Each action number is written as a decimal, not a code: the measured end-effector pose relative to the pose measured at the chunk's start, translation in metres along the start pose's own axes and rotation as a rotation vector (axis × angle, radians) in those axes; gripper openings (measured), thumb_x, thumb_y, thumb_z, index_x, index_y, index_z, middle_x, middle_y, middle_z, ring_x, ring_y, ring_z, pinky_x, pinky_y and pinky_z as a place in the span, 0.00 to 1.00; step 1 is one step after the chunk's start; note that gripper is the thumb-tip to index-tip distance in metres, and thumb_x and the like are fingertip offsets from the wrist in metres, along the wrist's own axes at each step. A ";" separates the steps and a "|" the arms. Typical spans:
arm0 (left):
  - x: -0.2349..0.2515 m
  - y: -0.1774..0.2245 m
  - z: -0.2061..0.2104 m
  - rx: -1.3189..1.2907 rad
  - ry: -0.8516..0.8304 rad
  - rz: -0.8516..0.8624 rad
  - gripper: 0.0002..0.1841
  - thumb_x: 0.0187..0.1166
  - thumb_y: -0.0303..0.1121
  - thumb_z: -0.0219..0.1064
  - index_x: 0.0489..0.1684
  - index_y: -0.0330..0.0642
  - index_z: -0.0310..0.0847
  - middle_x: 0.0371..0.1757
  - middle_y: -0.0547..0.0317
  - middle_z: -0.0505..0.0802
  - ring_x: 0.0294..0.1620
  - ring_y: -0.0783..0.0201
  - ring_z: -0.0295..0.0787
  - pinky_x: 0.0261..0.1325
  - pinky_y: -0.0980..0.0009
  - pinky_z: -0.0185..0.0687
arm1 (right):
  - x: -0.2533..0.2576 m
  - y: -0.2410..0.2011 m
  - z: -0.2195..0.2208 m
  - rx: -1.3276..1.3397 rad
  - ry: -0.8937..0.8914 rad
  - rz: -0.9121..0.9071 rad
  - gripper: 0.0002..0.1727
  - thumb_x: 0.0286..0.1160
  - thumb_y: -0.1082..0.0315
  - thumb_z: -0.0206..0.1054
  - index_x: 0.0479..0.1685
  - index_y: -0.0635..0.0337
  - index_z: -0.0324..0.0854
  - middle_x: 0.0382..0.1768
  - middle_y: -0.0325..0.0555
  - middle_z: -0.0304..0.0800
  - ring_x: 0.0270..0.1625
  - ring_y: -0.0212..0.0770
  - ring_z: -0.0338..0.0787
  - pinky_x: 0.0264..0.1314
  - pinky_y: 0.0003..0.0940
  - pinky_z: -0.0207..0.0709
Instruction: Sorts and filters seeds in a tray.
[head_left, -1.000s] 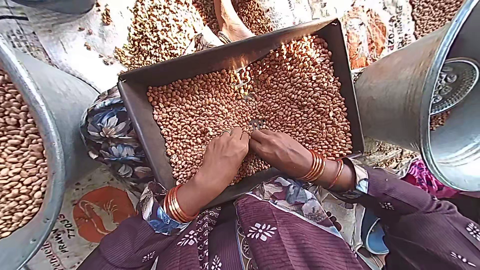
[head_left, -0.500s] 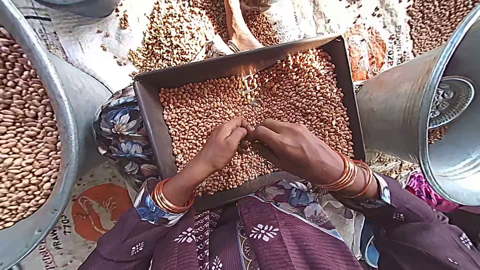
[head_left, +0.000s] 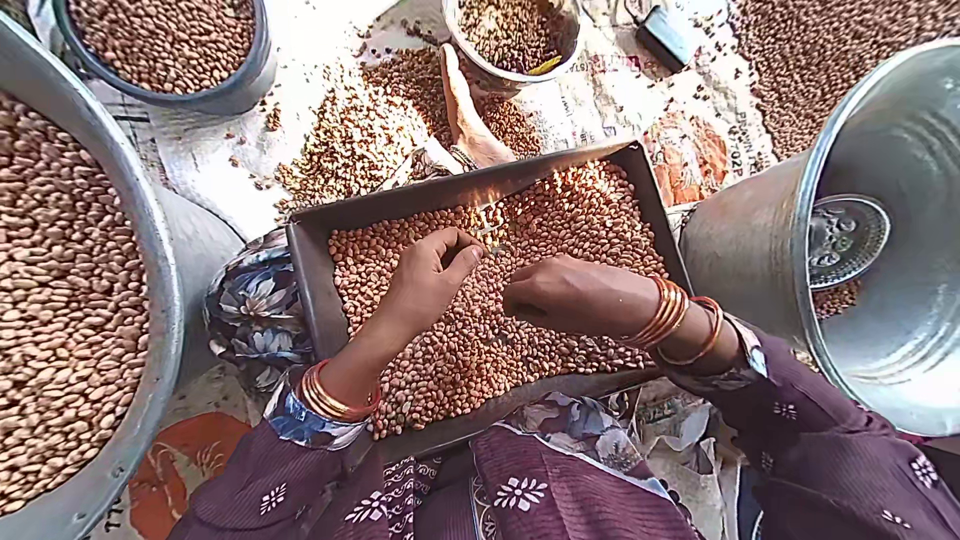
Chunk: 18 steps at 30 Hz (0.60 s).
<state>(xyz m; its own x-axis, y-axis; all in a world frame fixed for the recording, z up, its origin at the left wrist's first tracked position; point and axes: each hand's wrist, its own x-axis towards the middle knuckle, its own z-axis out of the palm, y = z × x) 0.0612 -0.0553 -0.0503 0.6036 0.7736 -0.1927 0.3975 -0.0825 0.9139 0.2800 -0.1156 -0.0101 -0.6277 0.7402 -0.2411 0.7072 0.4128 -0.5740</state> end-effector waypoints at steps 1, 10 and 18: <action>0.009 0.000 -0.003 0.210 0.069 0.114 0.09 0.89 0.36 0.62 0.48 0.44 0.87 0.32 0.61 0.85 0.24 0.69 0.74 0.28 0.72 0.70 | 0.001 0.001 -0.015 -0.061 0.062 0.003 0.07 0.78 0.71 0.66 0.36 0.58 0.90 0.32 0.44 0.89 0.34 0.40 0.89 0.37 0.37 0.83; 0.060 -0.009 0.010 0.713 0.154 0.265 0.11 0.87 0.33 0.62 0.48 0.37 0.90 0.37 0.44 0.90 0.34 0.43 0.91 0.31 0.46 0.84 | -0.006 -0.002 -0.076 -0.408 0.557 0.266 0.09 0.83 0.72 0.64 0.52 0.59 0.88 0.39 0.51 0.88 0.30 0.48 0.88 0.29 0.45 0.82; 0.041 0.000 -0.027 0.412 0.309 0.262 0.10 0.88 0.33 0.62 0.46 0.38 0.90 0.39 0.49 0.88 0.33 0.56 0.84 0.38 0.58 0.81 | 0.063 0.027 0.009 -0.120 0.087 0.435 0.21 0.81 0.72 0.64 0.72 0.66 0.71 0.55 0.61 0.85 0.43 0.55 0.93 0.45 0.50 0.87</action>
<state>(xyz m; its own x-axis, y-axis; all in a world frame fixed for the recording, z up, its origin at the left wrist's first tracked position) 0.0675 -0.0069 -0.0490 0.5128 0.8370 0.1909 0.5355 -0.4857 0.6908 0.2564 -0.0631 -0.0479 -0.2381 0.8978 -0.3704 0.9348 0.1084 -0.3382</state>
